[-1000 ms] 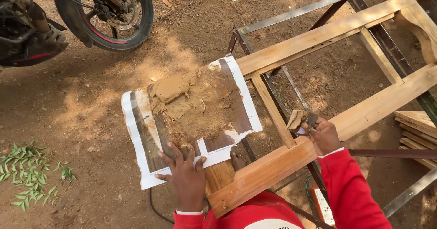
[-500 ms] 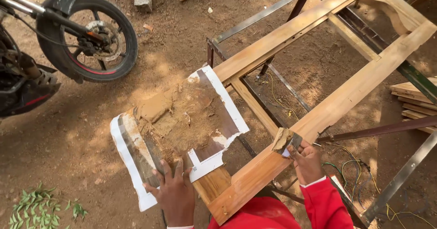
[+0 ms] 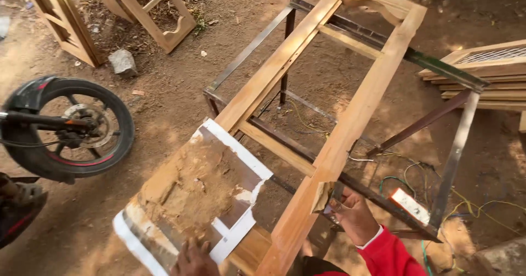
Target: The person applies wood filler to a wooden frame using a putty knife and then sands the surface with a piece of sandpaper.
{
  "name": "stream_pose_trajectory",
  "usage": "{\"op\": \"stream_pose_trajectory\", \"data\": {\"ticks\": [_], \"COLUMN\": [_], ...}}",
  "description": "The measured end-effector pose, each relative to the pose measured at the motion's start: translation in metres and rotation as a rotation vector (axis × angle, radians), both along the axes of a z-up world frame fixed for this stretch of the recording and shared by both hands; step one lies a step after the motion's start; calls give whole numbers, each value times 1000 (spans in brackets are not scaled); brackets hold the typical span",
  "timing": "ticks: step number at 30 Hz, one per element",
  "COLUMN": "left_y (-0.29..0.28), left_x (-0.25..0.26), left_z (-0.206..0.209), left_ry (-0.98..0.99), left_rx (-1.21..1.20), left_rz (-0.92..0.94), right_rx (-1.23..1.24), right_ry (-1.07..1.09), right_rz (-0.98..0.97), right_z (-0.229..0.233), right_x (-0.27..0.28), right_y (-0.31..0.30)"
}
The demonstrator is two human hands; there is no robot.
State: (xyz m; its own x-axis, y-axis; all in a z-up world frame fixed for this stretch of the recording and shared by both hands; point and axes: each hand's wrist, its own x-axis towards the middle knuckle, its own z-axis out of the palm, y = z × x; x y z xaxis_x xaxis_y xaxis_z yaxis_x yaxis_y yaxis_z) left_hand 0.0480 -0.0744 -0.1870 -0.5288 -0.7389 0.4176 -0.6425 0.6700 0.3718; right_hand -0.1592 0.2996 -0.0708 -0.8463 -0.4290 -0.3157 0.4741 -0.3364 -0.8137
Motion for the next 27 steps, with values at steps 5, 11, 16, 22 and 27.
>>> {"op": "stream_pose_trajectory", "data": {"ticks": [5,11,16,22,27], "left_y": [34,-9,-59,-111,-132], "left_x": [4,41,63,43,28], "left_z": [137,148,184,46,-130], "left_ry": [-337,-263,-205,-52,189], "left_rx": [-47,93,469,509,428], "left_rz": [11,-337,-742,-1069,-1166], "right_rx": [-99,187,231,439,517], "right_ry": [127,35,33,45,37], "right_rz": [83,115,-80,-132,-193], "right_z": [-1,1,27,-28,-27], "right_x": [56,131,150,135,125], "right_y": [-76,-195,-237,-231,-235]}}
